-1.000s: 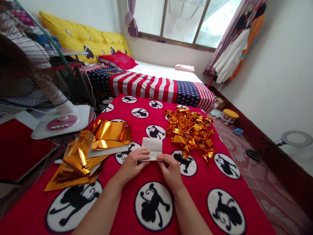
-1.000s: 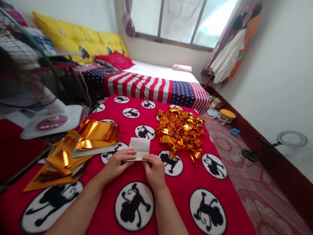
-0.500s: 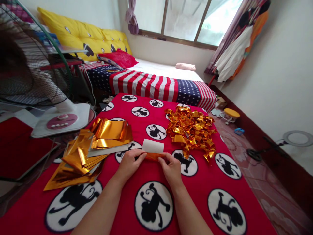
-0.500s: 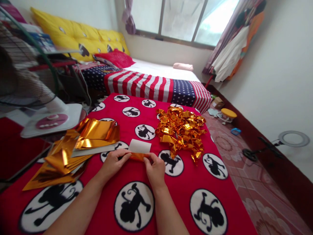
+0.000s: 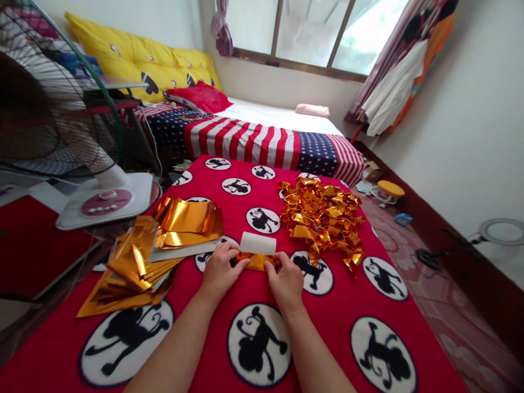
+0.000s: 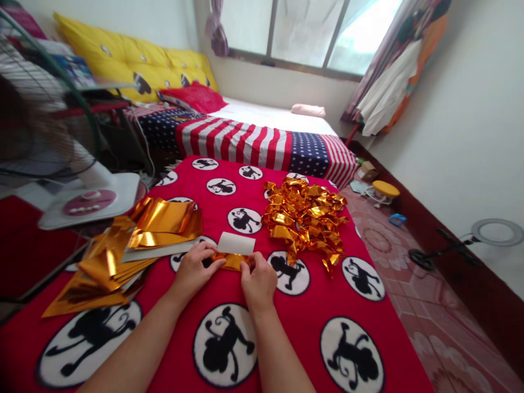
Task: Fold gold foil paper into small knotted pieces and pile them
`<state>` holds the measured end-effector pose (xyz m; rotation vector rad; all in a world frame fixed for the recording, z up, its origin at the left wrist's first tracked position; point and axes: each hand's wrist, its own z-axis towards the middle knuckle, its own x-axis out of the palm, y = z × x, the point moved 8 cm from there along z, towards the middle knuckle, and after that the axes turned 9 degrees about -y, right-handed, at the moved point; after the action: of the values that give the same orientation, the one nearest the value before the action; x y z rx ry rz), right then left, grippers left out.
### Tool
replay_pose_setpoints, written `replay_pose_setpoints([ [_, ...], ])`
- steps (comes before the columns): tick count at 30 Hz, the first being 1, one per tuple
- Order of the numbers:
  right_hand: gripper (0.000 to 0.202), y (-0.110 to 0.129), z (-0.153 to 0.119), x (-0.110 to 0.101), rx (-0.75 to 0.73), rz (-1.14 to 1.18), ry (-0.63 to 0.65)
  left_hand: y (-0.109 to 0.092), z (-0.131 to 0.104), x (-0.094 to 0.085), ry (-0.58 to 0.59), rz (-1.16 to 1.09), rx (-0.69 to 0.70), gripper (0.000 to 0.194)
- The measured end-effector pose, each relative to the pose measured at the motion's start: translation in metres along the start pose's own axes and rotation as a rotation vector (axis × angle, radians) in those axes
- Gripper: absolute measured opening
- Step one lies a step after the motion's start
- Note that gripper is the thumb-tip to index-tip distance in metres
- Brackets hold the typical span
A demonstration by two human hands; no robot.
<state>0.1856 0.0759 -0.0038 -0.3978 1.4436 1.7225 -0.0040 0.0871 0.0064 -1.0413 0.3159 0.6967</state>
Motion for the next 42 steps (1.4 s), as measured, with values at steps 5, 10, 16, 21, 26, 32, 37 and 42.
replay_pose_setpoints([
  [5, 0.008, -0.001, 0.0, 0.0, 0.01, -0.023, -0.007, 0.007, 0.001, -0.002, -0.056, 0.055, -0.03, 0.024],
  [10, 0.008, -0.001, 0.0, 0.0, 0.03, -0.027, -0.012, 0.006, 0.001, -0.001, -0.045, 0.121, -0.031, 0.018],
  [16, 0.014, -0.002, 0.004, -0.002, 0.08, -0.046, 0.022, 0.005, 0.0, -0.003, -0.062, 0.235, -0.041, 0.017],
  [21, 0.03, -0.006, 0.012, 0.001, 0.133, -0.077, 0.104, 0.006, -0.001, -0.006, -0.084, 0.289, -0.05, 0.028],
  [26, 0.027, -0.008, 0.013, 0.001, 0.157, -0.062, 0.123, 0.01, 0.0, -0.004, -0.038, 0.272, -0.086, 0.025],
  [32, 0.024, -0.018, 0.006, 0.002, 0.182, 0.154, 0.021, 0.015, 0.0, -0.004, -0.012, 0.082, -0.138, 0.017],
  [37, 0.031, -0.018, 0.006, 0.001, 0.115, 0.42, -0.038, 0.022, -0.004, 0.008, 0.068, -0.264, -0.281, 0.018],
  [42, 0.032, -0.016, 0.005, 0.004, 0.136, 0.572, 0.01, 0.023, -0.004, 0.01, 0.072, -0.371, -0.33, 0.02],
])
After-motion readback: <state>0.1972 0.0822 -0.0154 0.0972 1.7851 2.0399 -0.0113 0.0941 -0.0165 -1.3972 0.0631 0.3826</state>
